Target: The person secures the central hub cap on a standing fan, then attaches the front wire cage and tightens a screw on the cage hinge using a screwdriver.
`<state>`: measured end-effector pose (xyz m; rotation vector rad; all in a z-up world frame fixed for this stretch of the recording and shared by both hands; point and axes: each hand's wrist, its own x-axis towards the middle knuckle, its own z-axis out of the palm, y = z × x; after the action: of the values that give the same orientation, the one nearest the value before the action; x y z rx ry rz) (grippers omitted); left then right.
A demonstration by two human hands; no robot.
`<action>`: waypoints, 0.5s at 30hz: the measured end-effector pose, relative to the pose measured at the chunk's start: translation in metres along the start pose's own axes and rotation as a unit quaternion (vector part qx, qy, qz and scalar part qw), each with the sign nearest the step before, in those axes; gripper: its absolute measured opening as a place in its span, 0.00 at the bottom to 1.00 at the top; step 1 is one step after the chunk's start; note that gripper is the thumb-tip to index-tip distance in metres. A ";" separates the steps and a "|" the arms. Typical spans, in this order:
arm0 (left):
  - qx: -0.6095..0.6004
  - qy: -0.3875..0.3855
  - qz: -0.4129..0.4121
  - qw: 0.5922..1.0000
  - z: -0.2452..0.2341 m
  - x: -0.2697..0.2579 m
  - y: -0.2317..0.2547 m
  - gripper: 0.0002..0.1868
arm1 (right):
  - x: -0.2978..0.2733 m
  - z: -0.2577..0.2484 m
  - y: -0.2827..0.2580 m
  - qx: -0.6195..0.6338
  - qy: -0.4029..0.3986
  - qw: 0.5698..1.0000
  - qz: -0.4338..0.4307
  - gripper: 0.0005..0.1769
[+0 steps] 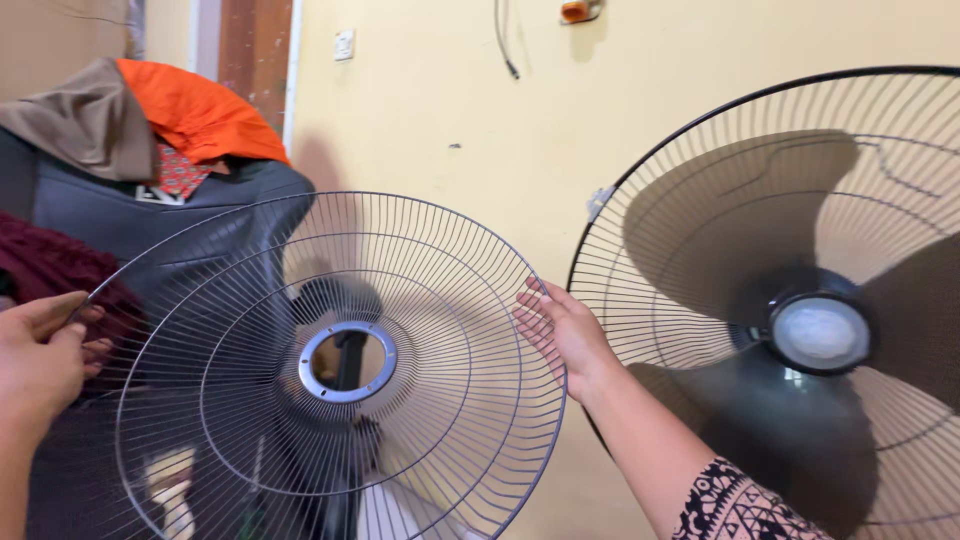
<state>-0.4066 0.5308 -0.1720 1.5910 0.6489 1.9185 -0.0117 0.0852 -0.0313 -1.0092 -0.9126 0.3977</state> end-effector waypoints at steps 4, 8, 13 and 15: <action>-0.032 0.010 0.018 0.999 0.020 0.009 -0.024 0.20 | -0.005 -0.001 -0.010 -0.017 0.005 1.000 -0.017 0.20; -0.083 -0.017 0.075 0.994 0.021 0.012 -0.026 0.16 | -0.017 0.004 -0.027 -0.041 0.015 0.998 -0.034 0.20; -0.201 -0.134 0.138 0.961 0.026 0.027 -0.010 0.16 | -0.033 0.008 -0.045 -0.064 0.017 0.994 -0.088 0.21; -0.153 -0.087 0.113 0.978 0.031 0.027 -0.008 0.17 | -0.040 0.007 -0.056 -0.074 0.022 0.991 -0.113 0.21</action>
<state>-0.3786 0.5560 -0.1527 1.6604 0.0953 1.8977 -0.0471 0.0344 0.0000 -1.0330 -1.0162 0.1190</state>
